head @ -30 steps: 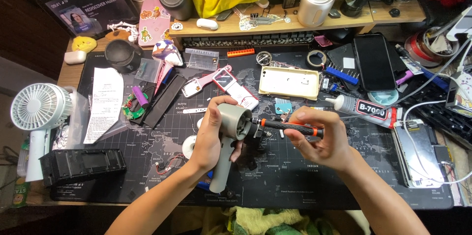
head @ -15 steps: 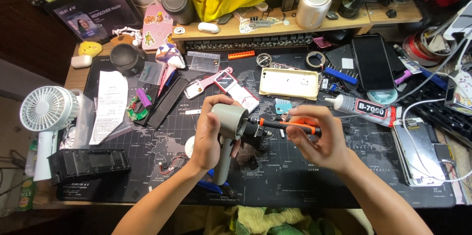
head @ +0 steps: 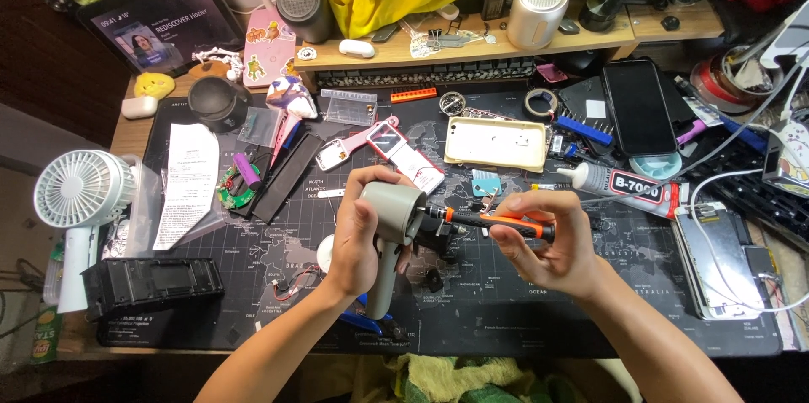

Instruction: The person disassembles a small cylindrical electronic device using a screwdriver and tweezers. They remove the outer casing, unscrew internal components, and carefully manipulate wires and parts with tweezers on a cluttered workbench.

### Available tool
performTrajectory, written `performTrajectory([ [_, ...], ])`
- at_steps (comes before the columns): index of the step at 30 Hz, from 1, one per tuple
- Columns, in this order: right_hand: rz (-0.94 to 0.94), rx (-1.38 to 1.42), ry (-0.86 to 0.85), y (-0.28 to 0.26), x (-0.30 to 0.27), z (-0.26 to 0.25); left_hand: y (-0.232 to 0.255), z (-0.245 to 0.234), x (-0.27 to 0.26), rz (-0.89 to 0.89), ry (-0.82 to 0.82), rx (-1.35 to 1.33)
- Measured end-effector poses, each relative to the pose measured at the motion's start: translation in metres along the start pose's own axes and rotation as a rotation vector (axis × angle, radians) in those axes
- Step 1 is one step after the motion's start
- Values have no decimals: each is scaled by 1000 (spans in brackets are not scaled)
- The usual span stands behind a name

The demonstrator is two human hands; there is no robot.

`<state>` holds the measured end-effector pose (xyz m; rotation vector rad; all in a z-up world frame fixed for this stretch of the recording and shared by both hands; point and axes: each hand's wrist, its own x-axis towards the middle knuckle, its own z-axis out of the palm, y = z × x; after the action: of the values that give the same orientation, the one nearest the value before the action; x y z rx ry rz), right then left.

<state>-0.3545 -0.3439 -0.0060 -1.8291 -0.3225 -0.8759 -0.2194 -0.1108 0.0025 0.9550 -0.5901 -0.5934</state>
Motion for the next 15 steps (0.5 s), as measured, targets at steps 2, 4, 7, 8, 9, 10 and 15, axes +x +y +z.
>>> performTrajectory([
  [2, -3, 19, -6, -2, 2, 0, -1, 0, -1, 2, 0, 2],
  [4, -7, 36, -11, -5, 4, 1, 0, 1, -2, 4, -3, 4],
  [7, -29, 55, -1, -9, 6, 2, 3, 2, -3, -1, 16, 11],
  [8, -35, 69, -7, -8, 7, 2, 4, 2, -3, -4, 17, 20],
  [9, -41, 83, -13, -8, 7, 2, 4, 2, -3, -7, 17, 29],
  [10, -42, 83, -14, -8, 7, 3, 4, 2, -3, -5, 18, 29],
  [15, -104, 93, -19, -4, 11, 5, 2, 0, -2, 0, 25, 20],
])
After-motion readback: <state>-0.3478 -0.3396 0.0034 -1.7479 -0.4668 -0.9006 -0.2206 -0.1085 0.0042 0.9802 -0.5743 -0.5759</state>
